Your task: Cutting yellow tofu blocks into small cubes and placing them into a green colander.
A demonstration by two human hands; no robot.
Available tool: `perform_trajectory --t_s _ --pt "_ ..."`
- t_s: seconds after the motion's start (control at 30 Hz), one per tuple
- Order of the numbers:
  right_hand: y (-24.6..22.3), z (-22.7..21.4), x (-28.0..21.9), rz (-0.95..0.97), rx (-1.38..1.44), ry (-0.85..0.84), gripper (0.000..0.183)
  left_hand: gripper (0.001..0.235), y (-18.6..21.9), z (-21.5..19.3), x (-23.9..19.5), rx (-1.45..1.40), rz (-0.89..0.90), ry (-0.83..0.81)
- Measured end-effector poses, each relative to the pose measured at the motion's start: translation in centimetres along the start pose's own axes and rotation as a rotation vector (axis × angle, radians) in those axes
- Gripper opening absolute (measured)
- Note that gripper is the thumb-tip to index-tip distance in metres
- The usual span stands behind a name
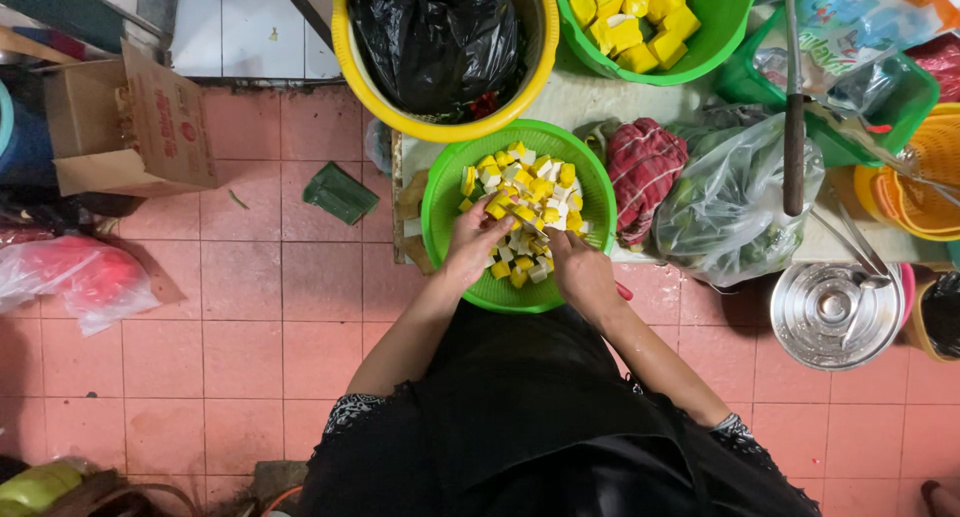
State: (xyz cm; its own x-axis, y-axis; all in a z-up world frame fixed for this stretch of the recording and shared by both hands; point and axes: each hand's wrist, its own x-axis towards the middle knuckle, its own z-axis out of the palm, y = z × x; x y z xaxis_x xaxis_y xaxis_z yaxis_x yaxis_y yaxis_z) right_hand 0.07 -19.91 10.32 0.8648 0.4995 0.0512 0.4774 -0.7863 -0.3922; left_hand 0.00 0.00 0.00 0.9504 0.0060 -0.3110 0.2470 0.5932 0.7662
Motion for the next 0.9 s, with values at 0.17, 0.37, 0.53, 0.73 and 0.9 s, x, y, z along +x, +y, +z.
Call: perform_trajectory --t_s 0.17,0.37,0.53,0.73,0.9 --pt "0.3 0.8 0.3 0.000 0.016 -0.023 0.033 0.052 -0.3 0.0 0.0 0.045 -0.013 0.040" --pt "1.1 2.7 0.6 0.008 0.039 -0.100 0.020 0.044 -0.6 -0.2 -0.5 -0.013 -0.027 -0.042" --pt "2.5 5.0 0.5 -0.001 0.013 -0.170 0.013 0.044 -1.3 -1.1 -0.4 -0.220 -0.193 -0.023" --pt "2.3 4.5 0.9 -0.057 -0.026 -0.017 0.017 0.045 -3.7 -2.8 0.4 -0.303 -0.220 0.035" --pt "3.1 2.4 1.5 0.217 0.144 -0.088 0.018 0.052 0.6 -1.0 0.2 0.241 0.024 0.116"
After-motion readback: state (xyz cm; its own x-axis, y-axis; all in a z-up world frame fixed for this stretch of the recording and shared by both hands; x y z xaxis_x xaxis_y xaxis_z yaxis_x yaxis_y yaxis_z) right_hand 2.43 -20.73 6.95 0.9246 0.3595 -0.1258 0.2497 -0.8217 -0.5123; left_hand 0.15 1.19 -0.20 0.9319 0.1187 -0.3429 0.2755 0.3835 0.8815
